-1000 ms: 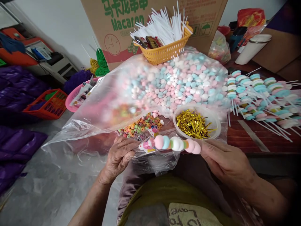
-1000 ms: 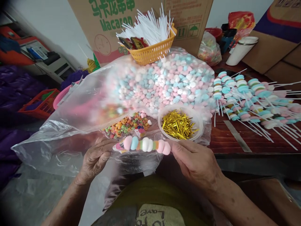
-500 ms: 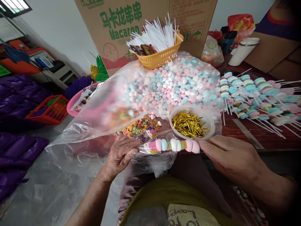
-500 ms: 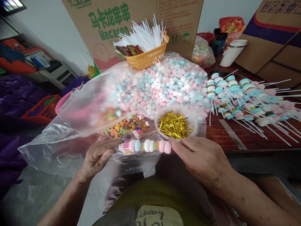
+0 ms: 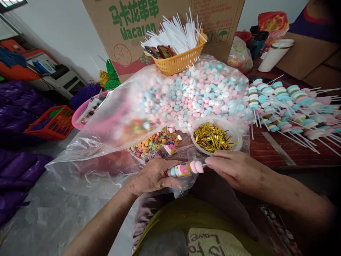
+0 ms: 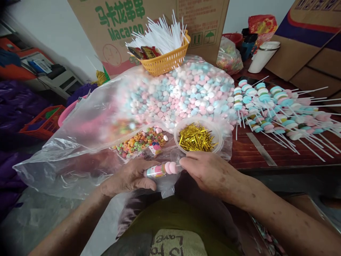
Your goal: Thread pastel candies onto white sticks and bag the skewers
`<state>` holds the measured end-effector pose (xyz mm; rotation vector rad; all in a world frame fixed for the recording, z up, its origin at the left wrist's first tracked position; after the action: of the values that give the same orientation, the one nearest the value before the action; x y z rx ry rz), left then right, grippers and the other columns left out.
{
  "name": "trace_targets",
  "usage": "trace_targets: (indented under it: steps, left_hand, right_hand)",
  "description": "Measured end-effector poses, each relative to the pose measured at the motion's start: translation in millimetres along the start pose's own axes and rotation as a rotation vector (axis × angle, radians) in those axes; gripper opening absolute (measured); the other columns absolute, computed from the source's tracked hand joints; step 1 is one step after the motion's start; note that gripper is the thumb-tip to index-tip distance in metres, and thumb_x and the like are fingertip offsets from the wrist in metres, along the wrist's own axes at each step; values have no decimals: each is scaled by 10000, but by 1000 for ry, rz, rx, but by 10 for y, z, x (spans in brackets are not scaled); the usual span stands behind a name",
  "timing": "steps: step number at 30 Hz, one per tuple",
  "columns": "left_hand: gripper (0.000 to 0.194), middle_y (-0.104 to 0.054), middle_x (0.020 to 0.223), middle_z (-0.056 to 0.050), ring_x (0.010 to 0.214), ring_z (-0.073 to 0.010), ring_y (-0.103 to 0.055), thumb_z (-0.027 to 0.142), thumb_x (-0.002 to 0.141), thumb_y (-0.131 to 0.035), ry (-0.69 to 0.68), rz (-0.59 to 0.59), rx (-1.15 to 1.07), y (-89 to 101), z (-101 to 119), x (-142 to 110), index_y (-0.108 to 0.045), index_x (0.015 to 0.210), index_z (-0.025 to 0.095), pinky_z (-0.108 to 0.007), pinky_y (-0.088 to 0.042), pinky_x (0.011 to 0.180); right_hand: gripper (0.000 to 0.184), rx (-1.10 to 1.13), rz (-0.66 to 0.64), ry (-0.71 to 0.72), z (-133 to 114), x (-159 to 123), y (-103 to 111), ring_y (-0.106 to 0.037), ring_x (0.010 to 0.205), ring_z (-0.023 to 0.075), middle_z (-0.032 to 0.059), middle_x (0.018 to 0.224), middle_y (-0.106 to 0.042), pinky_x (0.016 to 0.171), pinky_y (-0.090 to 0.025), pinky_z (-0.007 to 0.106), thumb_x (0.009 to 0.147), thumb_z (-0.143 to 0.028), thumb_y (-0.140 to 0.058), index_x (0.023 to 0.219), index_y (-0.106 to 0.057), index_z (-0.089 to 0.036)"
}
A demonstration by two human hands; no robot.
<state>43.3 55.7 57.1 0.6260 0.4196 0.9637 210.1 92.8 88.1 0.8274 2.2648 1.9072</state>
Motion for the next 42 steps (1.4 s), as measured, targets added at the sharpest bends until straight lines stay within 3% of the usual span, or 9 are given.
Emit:
trace_targets:
  steps: [8, 15, 22, 24, 26, 30, 32, 37, 42]
  left_hand:
    - [376, -543, 577, 42, 453, -95, -509, 405, 680, -710, 529, -325, -728, -539, -114, 115, -543, 916, 165, -189, -367, 406]
    - [712, -592, 772, 23, 600, -119, -561, 319, 609, -773, 438, -208, -455, -361, -66, 164, -476, 1244, 201, -224, -444, 514]
    - [713, -652, 1066, -93, 959, -239, -615, 197, 609, -771, 199, -8, -414, -211, 81, 352, -483, 1260, 162, -368, -495, 827]
    - [794, -635, 1120, -117, 936, -225, -635, 232, 706, -707, 203, -30, -519, -28, 41, 246, -320, 1399, 231, -343, -520, 737]
    - [771, -620, 1160, -108, 986, -239, -618, 274, 662, -752, 218, -76, -497, 123, -31, 112, -408, 1352, 272, -332, -523, 719]
    - [342, -667, 820, -30, 697, -160, -617, 414, 735, -673, 303, -377, -559, -61, -98, -111, -636, 1000, 201, -260, -497, 591]
    - [265, -627, 720, -5, 622, -130, -570, 417, 774, -627, 319, -288, -368, -87, -145, -132, -624, 889, 178, -235, -459, 559]
    - [199, -604, 671, -32, 607, -170, -554, 380, 799, -593, 217, 330, 644, 250, -57, -232, -591, 792, 182, -266, -400, 556]
    - [181, -617, 643, -31, 585, -181, -581, 344, 831, -545, 120, 362, 871, 173, 4, -223, -576, 895, 177, -268, -400, 543]
  right_hand:
    - [208, 63, -184, 226, -264, 296, -309, -397, 578, 118, 23, 687, -511, 526, -256, 249, 818, -50, -436, 699, -575, -151]
    - [218, 18, -139, 203, -159, 257, -185, -402, 635, 142, 21, 652, -520, 604, -267, 281, 823, -66, -442, 672, -565, -162]
    - [169, 80, -62, 259, -321, 331, -323, -442, 673, 153, 21, 658, -586, 660, -263, 309, 815, -153, -507, 663, -578, -169]
    - [251, 92, -8, 230, -231, 305, -206, -435, 670, 151, 21, 637, -554, 662, -275, 297, 884, -172, -429, 685, -581, -168]
    - [314, 113, 34, 207, -138, 265, -69, -432, 674, 150, 24, 635, -534, 658, -286, 286, 929, -180, -354, 712, -581, -167]
    - [305, 60, 91, 243, -112, 194, 104, -410, 680, 153, 28, 640, -537, 657, -277, 292, 922, -164, -356, 692, -557, -171]
    - [298, 2, 47, 242, -112, 165, 96, -388, 659, 152, 20, 616, -520, 654, -265, 299, 906, -145, -371, 654, -529, -171]
    - [326, -25, -41, 165, -2, 87, 92, -406, 643, 161, 23, 604, -502, 658, -277, 305, 912, -155, -343, 647, -531, -180]
    - [327, 80, -28, 146, -24, 124, 125, -451, 655, 160, 21, 626, -514, 658, -306, 292, 941, -220, -341, 693, -551, -184]
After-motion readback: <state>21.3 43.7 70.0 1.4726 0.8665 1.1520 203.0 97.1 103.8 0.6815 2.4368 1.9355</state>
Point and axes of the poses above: each hand's wrist, its own x-axis towards the middle knuckle, its own y-axis out of the back of the hand, z = x × y, the point moved 7 cm from there along x, towards the middle knuckle
